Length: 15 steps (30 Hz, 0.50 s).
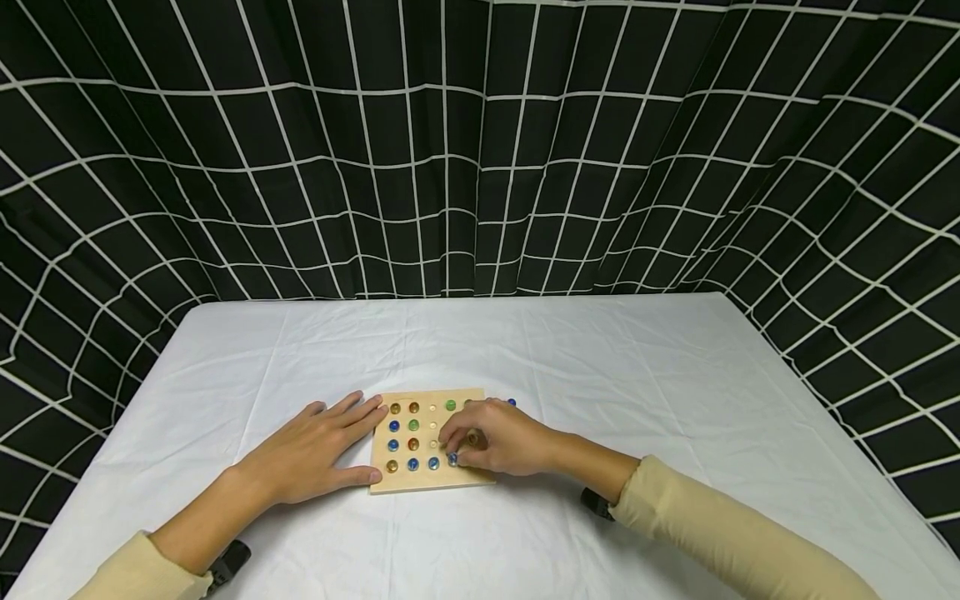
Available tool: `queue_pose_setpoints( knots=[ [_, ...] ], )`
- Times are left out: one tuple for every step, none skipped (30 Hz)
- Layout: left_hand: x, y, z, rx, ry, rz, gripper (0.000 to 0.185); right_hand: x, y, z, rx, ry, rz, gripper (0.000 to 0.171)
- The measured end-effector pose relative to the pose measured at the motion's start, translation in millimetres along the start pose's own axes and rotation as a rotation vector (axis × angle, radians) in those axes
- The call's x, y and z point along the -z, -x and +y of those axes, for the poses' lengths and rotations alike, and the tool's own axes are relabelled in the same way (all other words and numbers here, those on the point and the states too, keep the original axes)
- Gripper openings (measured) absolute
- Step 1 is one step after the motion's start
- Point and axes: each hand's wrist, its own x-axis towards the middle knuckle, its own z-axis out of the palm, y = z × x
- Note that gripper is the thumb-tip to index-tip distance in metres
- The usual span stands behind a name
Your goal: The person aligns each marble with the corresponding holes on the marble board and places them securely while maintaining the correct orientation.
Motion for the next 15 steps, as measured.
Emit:
queue_pose_setpoints(
  knots=[
    [0.0,0.0,0.0,0.001,0.002,-0.001,0.088,0,0,0,0.001,0.008,-0.004,0.026],
    [-0.1,0.0,0.0,0.001,0.002,-0.001,0.088,0,0,0,0.001,0.014,-0.006,0.026],
    [-0.1,-0.1,-0.1,0.002,0.002,-0.001,0.088,0,-1,-1,0.000,0.019,-0.007,0.027],
    [-0.2,-0.2,-0.1,0.001,0.001,0.000,0.088,1,0,-1,-0.002,0.025,-0.006,0.027],
    [-0.2,-0.3,-0.1,0.001,-0.001,0.001,0.088,2,0,-1,-0.005,0.027,-0.004,0.027],
    [-0.3,-0.3,0.0,0.001,-0.001,0.000,0.088,4,0,-2,-0.005,0.027,0.001,0.027],
    [-0.3,-0.4,0.1,0.001,-0.001,0.000,0.088,6,0,-2,-0.003,0.021,0.010,0.027],
    [-0.3,-0.5,0.2,0.001,-0.001,-0.001,0.089,9,1,-1,0.000,0.012,0.022,0.027],
    [-0.4,-0.5,0.3,0.002,0.001,-0.003,0.089,13,2,0,-0.001,0.002,0.033,0.027],
    [-0.4,-0.4,0.4,0.002,0.002,-0.004,0.089,17,2,1,-0.003,-0.008,0.045,0.027],
    [-0.4,-0.4,0.5,0.003,0.003,-0.004,0.089,21,3,2,-0.005,-0.023,0.058,0.027],
    [-0.4,-0.3,0.6,0.003,0.004,-0.005,0.089,25,4,5,-0.010,-0.033,0.073,0.027],
    [-0.4,-0.3,0.6,0.004,0.004,-0.004,0.089,29,5,7,-0.018,-0.040,0.088,0.028],
    [-0.4,-0.2,0.7,0.003,0.005,-0.003,0.089,33,6,10,-0.031,-0.038,0.101,0.028],
    [-0.4,-0.1,0.6,0.001,0.004,-0.001,0.089,37,7,12,-0.048,-0.034,0.115,0.028]
  ],
)
